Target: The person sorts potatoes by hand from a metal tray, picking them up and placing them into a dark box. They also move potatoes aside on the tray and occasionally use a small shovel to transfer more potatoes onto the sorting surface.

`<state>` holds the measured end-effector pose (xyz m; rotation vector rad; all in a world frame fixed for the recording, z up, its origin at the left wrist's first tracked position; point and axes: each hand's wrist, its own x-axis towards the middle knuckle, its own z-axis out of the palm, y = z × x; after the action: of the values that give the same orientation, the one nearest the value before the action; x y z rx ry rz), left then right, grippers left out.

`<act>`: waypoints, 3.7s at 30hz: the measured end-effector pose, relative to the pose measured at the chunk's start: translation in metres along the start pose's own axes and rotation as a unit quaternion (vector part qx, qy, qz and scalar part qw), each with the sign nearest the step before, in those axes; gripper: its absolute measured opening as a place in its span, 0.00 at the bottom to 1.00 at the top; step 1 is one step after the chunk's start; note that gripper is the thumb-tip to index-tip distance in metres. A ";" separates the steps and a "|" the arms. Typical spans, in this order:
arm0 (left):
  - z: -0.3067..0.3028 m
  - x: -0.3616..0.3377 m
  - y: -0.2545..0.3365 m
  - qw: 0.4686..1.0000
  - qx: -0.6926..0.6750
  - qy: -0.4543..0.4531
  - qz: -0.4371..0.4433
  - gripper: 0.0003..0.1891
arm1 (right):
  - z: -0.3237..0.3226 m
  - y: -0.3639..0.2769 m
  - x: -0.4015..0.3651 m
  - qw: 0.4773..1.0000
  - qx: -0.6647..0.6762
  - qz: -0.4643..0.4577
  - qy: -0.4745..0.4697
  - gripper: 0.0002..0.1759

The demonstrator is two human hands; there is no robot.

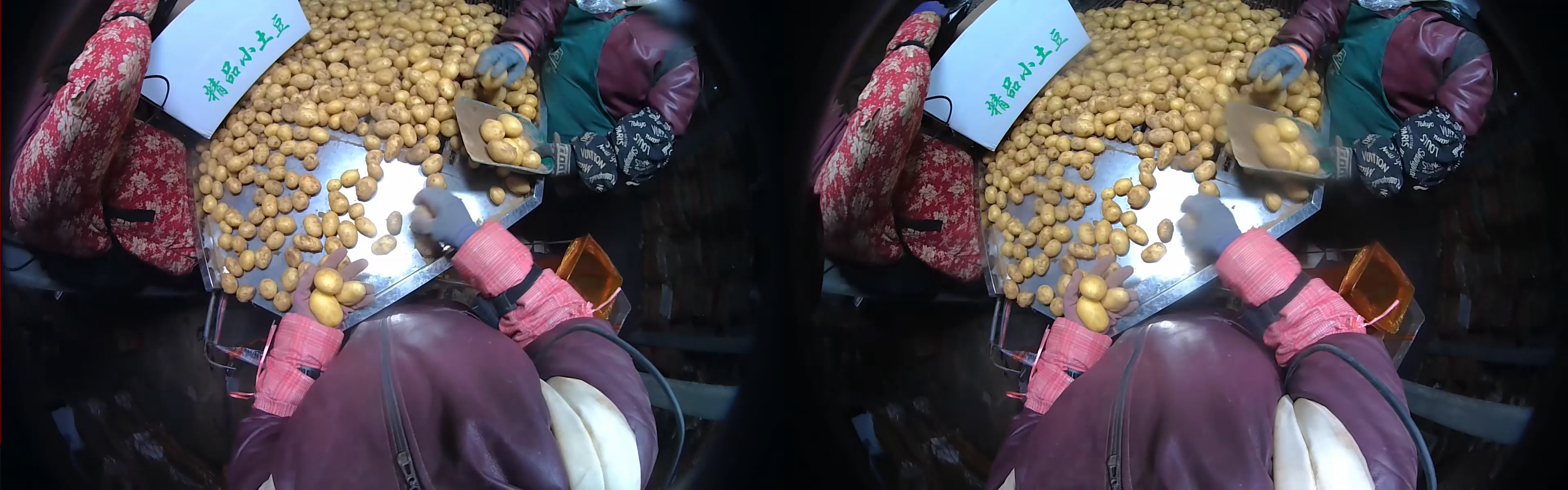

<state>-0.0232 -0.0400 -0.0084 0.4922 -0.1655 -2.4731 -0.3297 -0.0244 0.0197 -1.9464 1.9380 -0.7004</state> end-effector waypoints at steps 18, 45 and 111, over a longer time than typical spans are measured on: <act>-0.006 0.000 0.004 0.997 -0.030 -0.034 0.057 0.43 | 0.039 0.014 0.052 0.994 -0.034 -0.102 0.032 0.23; 0.012 -0.032 -0.006 0.972 -0.031 0.159 0.172 0.40 | 0.083 -0.042 0.114 0.932 -0.149 -0.329 -0.030 0.21; 0.025 -0.012 -0.002 0.950 -0.032 0.230 0.211 0.34 | 0.040 -0.047 0.336 0.957 -0.102 -0.166 -0.215 0.28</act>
<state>-0.0252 -0.0313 0.0174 0.8874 0.0027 -1.8859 -0.2797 -0.3608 0.0535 -2.3413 1.4849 -0.1245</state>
